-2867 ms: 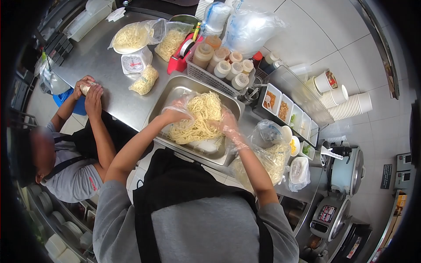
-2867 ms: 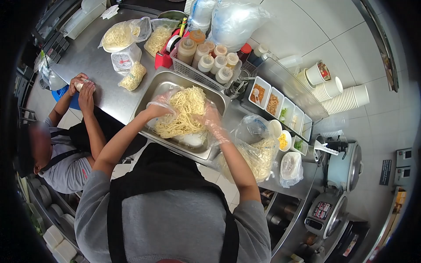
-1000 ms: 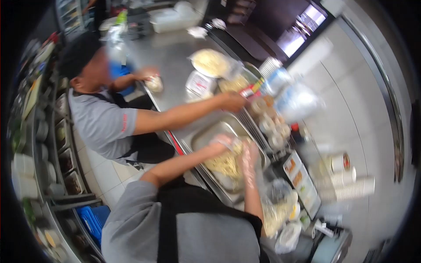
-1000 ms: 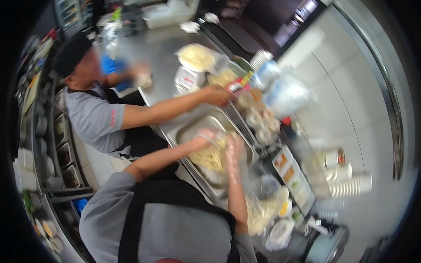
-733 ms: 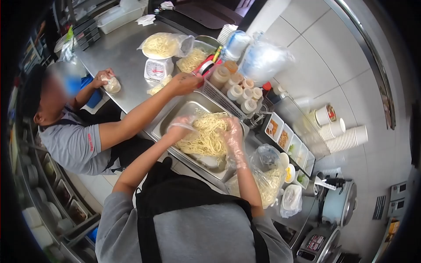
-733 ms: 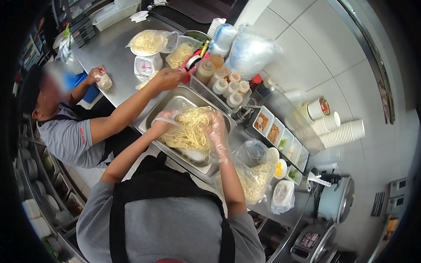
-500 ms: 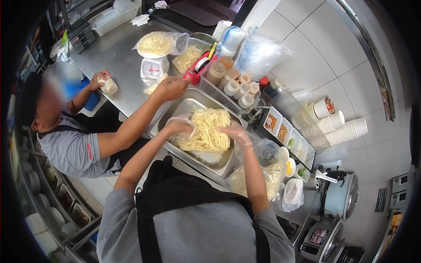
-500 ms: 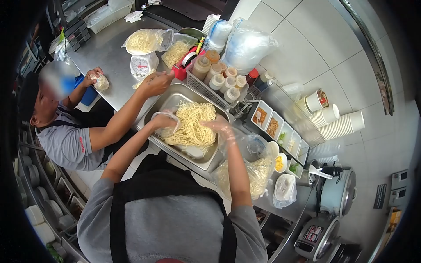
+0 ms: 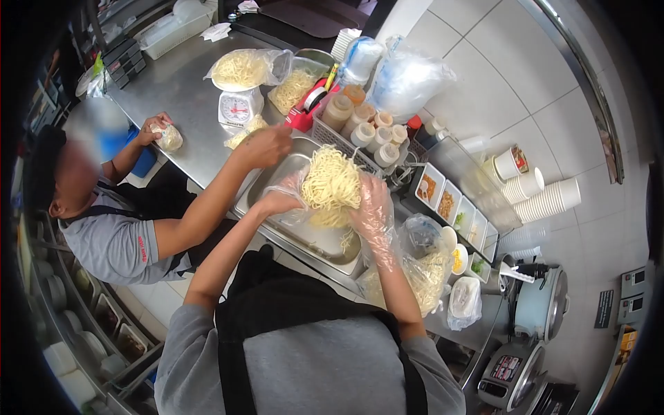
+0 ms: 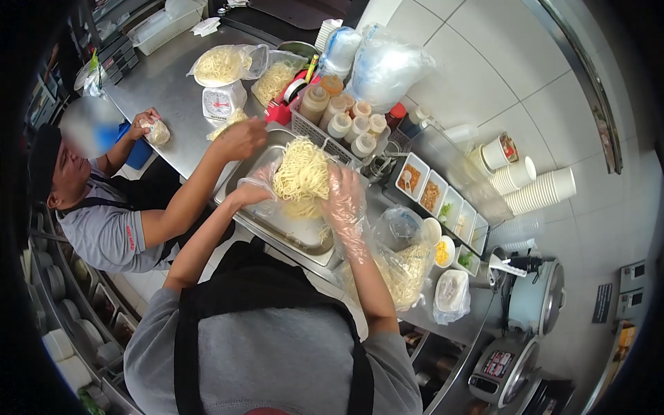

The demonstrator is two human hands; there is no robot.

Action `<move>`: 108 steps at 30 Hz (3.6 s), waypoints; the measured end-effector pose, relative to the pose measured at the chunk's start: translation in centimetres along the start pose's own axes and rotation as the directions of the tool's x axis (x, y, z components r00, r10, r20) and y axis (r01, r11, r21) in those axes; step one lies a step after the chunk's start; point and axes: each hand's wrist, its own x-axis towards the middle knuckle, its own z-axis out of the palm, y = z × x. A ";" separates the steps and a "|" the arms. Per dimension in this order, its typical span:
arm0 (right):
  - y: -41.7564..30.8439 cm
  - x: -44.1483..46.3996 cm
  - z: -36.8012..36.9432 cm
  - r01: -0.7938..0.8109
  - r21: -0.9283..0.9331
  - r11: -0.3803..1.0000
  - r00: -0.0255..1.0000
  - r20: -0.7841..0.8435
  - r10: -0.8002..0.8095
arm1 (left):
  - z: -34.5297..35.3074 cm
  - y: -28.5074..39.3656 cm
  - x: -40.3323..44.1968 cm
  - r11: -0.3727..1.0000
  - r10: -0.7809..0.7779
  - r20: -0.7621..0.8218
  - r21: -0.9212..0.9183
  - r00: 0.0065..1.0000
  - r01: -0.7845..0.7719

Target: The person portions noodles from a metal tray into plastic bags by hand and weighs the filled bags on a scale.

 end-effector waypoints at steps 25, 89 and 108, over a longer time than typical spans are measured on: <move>4.7 -1.4 4.4 0.089 -0.001 0.996 0.860 0.505 -0.076 | 6.4 7.2 1.6 0.271 -0.224 0.146 0.959 0.964 -0.082; 3.8 -7.3 6.3 -0.019 0.634 0.773 0.980 -0.141 0.140 | 5.4 5.5 -0.6 0.878 0.206 0.156 0.406 0.966 -0.253; 2.5 -3.4 8.4 -0.211 0.652 0.729 0.978 0.144 0.154 | 2.0 4.6 1.4 0.957 -0.108 0.034 0.273 0.994 0.095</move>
